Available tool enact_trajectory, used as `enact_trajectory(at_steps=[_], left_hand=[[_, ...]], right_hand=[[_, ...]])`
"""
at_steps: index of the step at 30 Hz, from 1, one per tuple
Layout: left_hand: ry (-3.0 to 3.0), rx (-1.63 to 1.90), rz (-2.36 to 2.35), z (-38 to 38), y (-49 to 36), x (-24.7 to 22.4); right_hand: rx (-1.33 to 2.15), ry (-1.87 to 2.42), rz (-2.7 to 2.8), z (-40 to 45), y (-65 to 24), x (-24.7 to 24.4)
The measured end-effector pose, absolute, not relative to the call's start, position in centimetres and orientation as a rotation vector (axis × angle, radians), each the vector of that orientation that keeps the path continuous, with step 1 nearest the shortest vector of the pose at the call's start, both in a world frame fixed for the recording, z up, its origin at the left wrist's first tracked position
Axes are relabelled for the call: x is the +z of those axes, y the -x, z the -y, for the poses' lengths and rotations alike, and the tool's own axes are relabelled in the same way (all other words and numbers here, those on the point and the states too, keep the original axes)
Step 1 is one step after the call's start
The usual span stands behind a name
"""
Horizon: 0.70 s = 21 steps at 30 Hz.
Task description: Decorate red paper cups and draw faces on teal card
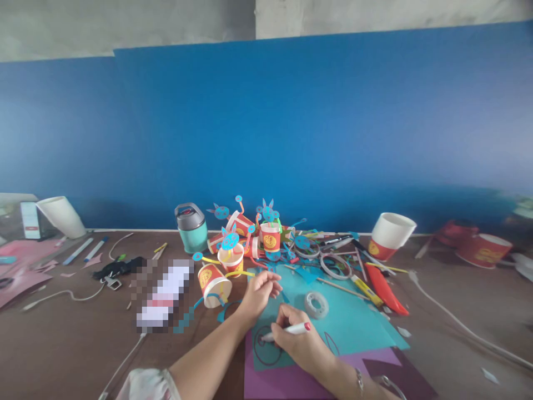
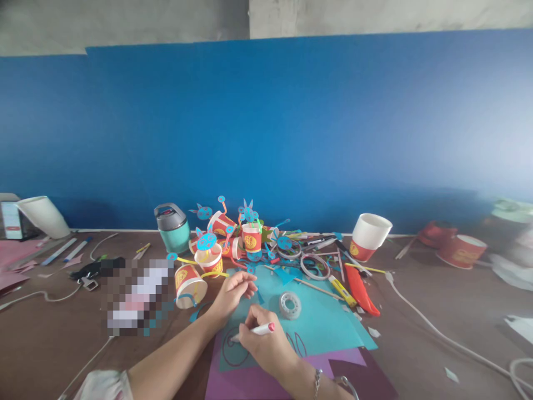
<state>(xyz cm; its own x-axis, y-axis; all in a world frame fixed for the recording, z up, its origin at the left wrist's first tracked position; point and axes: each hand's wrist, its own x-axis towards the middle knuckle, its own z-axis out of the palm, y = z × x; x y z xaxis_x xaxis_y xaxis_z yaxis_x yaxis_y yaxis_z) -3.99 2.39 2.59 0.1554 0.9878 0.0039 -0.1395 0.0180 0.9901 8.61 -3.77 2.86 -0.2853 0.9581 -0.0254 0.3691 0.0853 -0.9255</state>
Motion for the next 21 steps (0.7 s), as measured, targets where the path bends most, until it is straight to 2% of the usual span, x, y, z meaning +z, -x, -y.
enact_trajectory(at_steps=[21], left_hand=[[-1.177, 1.16, -1.002, -2.37, 3.97, 2.51]], right_hand=[[1.136, 1.364, 1.735, 3.72, -8.47, 3.44]])
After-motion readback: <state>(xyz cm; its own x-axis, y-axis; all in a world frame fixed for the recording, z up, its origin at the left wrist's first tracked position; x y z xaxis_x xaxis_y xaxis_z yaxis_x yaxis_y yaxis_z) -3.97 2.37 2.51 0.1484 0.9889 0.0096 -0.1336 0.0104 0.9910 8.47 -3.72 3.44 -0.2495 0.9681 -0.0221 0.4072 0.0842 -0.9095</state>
